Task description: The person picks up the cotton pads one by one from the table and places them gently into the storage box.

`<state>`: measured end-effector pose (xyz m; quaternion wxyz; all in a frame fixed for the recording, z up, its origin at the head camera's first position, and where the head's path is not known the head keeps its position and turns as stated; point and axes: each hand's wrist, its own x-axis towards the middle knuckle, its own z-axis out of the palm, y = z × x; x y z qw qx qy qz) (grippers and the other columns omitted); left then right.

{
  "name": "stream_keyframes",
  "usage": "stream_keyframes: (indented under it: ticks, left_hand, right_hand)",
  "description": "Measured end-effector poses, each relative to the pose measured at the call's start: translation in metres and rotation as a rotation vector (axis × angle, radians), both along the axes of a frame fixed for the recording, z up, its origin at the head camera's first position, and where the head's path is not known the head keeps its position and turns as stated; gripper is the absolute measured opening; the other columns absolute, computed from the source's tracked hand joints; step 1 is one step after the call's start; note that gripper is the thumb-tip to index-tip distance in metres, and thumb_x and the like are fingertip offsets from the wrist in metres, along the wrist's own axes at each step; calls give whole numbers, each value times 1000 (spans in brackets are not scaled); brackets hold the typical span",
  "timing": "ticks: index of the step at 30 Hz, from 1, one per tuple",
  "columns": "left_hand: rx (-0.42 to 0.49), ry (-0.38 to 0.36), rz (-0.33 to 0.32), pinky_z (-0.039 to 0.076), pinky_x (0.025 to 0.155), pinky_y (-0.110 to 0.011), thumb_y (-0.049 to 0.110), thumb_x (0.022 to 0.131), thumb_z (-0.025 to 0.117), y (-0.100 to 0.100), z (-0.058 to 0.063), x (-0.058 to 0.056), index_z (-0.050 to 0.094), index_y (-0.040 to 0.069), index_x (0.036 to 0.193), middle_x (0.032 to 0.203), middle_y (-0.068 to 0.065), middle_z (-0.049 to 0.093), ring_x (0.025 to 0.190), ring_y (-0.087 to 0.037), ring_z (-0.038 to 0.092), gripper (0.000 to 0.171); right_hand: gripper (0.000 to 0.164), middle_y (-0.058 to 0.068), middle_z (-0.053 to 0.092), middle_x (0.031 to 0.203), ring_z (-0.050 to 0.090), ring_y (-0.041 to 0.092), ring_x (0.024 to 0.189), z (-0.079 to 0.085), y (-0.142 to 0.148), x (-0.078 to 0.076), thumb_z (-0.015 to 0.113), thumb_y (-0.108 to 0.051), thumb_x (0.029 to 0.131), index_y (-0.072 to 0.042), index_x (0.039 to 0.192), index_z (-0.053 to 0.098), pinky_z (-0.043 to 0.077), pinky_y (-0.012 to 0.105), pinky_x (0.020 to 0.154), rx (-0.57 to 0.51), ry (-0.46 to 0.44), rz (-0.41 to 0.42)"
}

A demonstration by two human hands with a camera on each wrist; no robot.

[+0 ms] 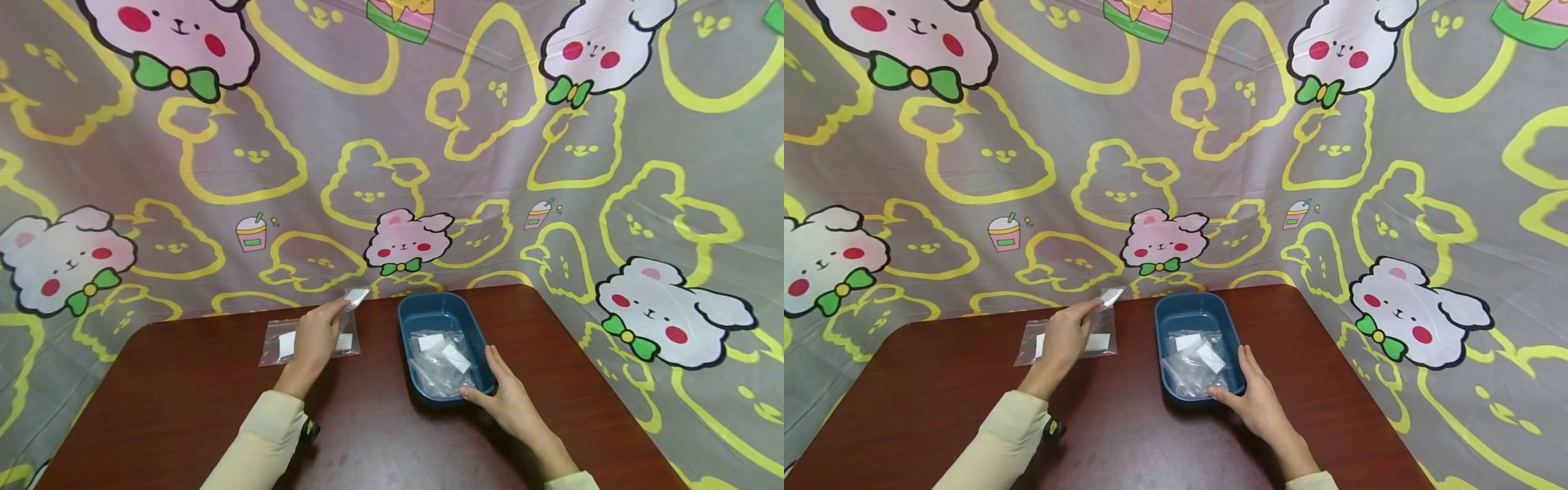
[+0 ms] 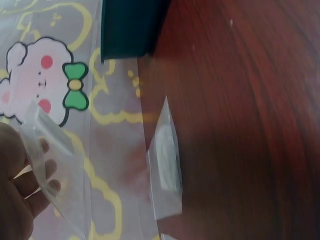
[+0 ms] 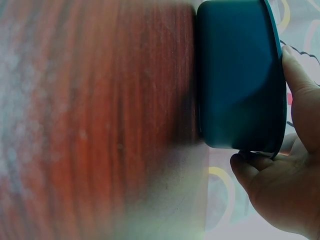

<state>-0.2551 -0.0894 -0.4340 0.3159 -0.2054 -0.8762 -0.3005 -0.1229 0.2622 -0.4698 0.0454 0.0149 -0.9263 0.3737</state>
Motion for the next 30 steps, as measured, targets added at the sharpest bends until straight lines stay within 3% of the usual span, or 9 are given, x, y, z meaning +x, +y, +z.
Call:
stream_keyframes:
  ticks: [11,18,30]
  left_hand:
    - [-75,22,-79,59,67,-46,1,90,71,42,-5,2,78,13,106,100,-6,76,84,-28,73,22]
    - [-124,61,-153,60,68,-41,-1,88,73,71,-5,5,78,12,107,104,-5,76,85,-24,74,23]
    - [-243,0,-202,61,69,-36,-2,90,69,114,-1,14,78,19,111,111,1,75,91,-18,73,31]
  right_hand:
    - [108,28,22,161,25,44,146,0,0,2,81,-49,81,7,155,26,28,59,114,9,-8,-7]
    - [107,28,22,160,26,44,146,0,-1,2,82,-48,81,7,155,26,28,59,114,7,0,-6]
    - [107,28,23,160,26,44,146,-1,-1,2,81,-48,82,7,155,26,28,59,114,8,-1,-7]
